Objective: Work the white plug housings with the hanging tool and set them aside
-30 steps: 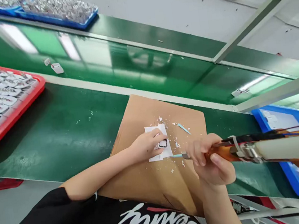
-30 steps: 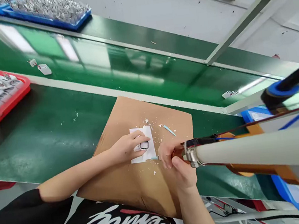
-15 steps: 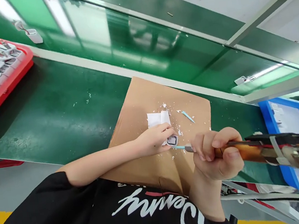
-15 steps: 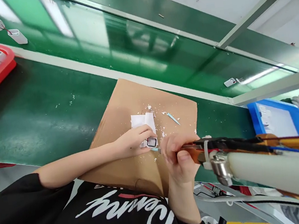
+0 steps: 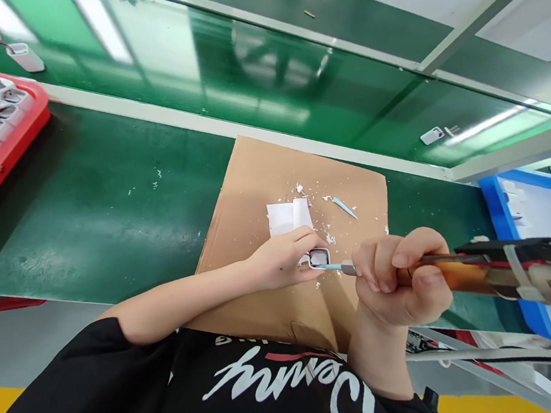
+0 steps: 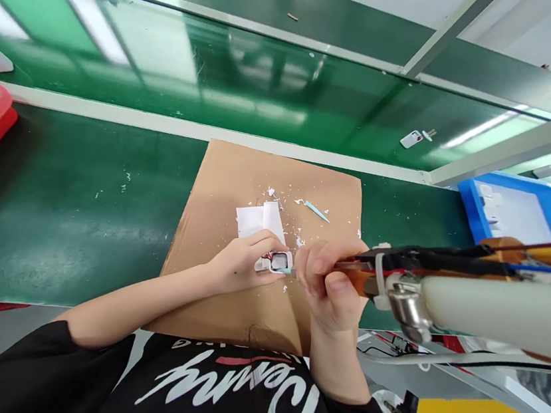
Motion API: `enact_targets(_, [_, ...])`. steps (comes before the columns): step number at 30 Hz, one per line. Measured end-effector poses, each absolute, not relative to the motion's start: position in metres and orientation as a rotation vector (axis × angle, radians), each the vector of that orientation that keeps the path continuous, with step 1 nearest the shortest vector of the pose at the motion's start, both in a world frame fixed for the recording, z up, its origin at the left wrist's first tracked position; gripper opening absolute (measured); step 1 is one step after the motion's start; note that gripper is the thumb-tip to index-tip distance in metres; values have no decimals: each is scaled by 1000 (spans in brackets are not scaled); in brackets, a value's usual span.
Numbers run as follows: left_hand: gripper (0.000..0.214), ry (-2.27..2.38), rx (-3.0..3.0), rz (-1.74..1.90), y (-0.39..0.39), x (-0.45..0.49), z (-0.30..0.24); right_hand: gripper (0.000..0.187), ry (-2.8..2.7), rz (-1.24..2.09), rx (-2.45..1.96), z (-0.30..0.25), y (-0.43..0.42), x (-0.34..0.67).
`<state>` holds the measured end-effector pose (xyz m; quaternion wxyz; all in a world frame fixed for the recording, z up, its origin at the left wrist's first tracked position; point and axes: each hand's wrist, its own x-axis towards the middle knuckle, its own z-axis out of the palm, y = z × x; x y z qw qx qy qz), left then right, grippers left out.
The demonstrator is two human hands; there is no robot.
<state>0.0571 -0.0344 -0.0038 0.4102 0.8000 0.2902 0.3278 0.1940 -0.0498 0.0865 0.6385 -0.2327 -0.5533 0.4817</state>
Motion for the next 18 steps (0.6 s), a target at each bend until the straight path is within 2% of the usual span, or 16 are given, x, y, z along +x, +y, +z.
enact_targets(18, [22,762,1908,841,-37,59,-5,11,-1234,1044,-602,86,-50,191])
